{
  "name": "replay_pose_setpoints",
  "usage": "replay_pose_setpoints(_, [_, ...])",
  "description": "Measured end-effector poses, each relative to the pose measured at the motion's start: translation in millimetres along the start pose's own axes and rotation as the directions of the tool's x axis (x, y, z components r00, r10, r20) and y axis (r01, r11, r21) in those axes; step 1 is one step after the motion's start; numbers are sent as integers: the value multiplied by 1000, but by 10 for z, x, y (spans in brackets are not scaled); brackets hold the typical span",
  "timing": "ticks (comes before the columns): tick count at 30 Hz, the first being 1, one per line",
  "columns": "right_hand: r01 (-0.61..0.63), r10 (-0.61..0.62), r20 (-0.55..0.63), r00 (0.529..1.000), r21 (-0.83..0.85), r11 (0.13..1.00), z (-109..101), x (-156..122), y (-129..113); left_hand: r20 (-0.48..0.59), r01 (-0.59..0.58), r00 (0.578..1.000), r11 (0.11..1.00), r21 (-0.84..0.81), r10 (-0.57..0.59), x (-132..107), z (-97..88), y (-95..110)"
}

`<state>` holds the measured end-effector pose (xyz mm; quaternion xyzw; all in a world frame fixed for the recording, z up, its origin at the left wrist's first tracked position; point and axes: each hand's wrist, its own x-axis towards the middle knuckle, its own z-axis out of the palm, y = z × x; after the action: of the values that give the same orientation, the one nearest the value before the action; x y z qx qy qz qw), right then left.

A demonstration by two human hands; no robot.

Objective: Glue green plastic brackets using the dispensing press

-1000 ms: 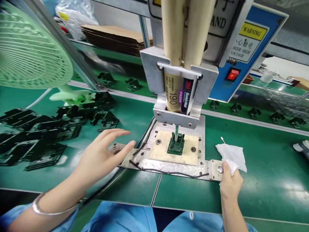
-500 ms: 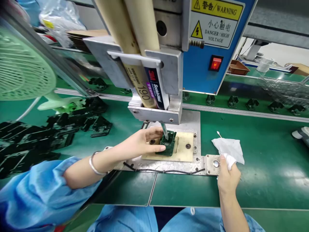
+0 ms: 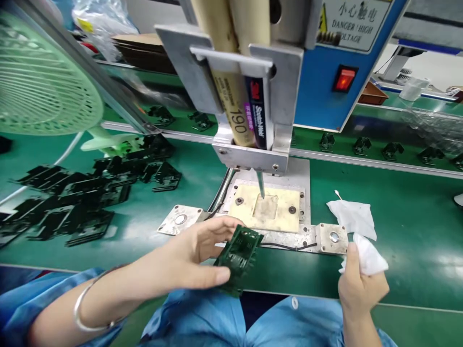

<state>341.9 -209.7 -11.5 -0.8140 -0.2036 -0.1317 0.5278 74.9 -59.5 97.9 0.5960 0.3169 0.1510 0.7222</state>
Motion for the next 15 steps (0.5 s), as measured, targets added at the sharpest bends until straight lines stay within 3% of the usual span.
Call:
replay_pose_setpoints(2, [310,-306,61,950,-58,949,-160,-126,-124,41,-164,986,986,34,162,-169,46,2])
replay_pose_setpoints(3, [460,-456,119,882,-4,888,-230,-184,-213,54,-257,966,964,73,253,-229,67,11])
replay_pose_setpoints(5, [650,-696,245,675,250,718,-339,-278,-433,96,-436,900,886,161,426,-287,100,32])
replay_pose_setpoints(7, [601,-802,353,482,532,596,-404,-342,-667,150,-592,806,781,201,573,-275,126,49])
replay_pose_setpoints(9, [462,-799,468,378,653,601,-433,-396,-862,194,-678,735,710,189,650,-230,149,58])
replay_pose_setpoints(10, [425,-789,498,359,666,613,-434,-425,-936,208,-700,714,691,178,669,-207,159,59])
replay_pose_setpoints(11, [413,-775,511,373,657,631,-427,-455,-995,217,-711,703,682,172,678,-187,168,58])
replay_pose_setpoints(15, [446,-765,436,475,630,636,-329,-538,-1105,224,-715,698,677,175,680,-160,171,31])
